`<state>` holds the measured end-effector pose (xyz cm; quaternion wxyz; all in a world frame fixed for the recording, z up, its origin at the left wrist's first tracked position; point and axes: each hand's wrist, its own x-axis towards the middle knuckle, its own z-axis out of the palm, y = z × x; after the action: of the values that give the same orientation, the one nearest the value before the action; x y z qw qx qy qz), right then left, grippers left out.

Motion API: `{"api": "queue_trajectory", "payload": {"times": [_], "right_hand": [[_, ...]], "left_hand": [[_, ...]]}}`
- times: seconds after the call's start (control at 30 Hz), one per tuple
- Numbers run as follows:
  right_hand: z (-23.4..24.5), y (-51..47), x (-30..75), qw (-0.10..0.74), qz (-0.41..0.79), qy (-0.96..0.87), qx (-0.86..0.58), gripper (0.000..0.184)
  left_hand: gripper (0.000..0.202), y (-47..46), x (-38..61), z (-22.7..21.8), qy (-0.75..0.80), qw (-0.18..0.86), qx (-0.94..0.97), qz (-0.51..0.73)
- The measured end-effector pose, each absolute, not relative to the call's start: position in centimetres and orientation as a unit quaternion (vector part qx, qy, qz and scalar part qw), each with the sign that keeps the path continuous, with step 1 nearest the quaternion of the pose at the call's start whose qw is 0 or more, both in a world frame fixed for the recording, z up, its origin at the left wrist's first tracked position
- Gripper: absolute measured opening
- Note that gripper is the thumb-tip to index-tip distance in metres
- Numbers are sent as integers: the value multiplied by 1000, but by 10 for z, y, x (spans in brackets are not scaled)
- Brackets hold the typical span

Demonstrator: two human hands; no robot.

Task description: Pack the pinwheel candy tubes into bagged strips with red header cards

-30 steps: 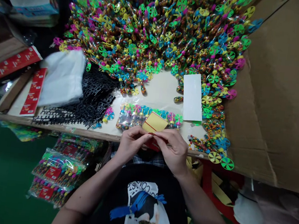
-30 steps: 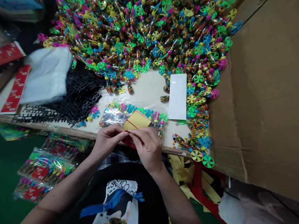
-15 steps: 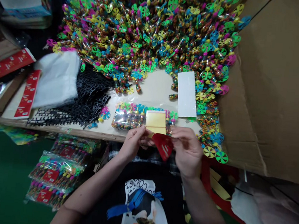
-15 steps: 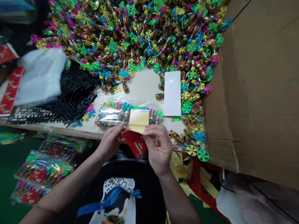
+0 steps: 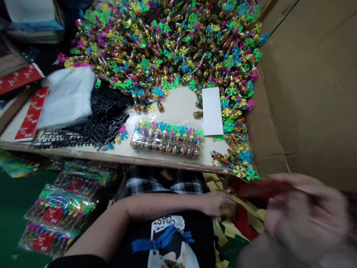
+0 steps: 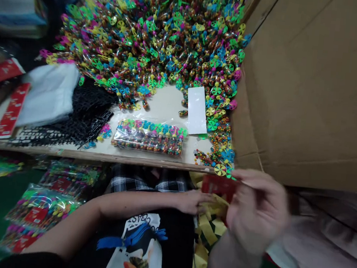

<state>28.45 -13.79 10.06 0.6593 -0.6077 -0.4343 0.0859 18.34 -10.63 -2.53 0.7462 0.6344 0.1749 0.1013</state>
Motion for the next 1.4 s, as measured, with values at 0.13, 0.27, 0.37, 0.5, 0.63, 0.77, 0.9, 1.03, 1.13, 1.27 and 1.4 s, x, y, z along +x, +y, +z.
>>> {"api": "queue_trajectory", "payload": {"times": [0.13,0.27,0.37,0.5,0.63,0.77,0.9,1.03,1.13,1.27,1.4], "right_hand": [[77,-92,255,590,213,-497,-600,2],[69,-36,237,489,376,-529,-583,8],[72,15,218,371,474,-558,-571,8],[67,71,193,224,576,-560,-552,11],[51,99,181,131,625,-559,-529,18],[43,107,179,111,637,-558,-520,17],[38,110,179,108,631,-562,-523,13],[28,113,177,110,625,-576,-515,12],[20,115,176,112,613,-591,-512,12],[13,114,176,113,601,-599,-517,10],[12,111,176,112,587,-601,-530,7]], "left_hand": [[9,-61,135,-6,329,727,563,214],[20,-10,54,22,485,628,470,387],[25,11,9,32,531,538,455,470],[26,19,-11,26,560,497,442,494],[26,19,-9,17,562,505,441,484],[22,20,-4,14,554,496,470,475],[17,20,2,13,558,436,549,444],[19,17,9,10,521,299,698,389],[24,15,16,4,463,184,801,332],[40,9,26,-3,421,96,881,193],[52,4,30,-11,418,50,899,122]]}}
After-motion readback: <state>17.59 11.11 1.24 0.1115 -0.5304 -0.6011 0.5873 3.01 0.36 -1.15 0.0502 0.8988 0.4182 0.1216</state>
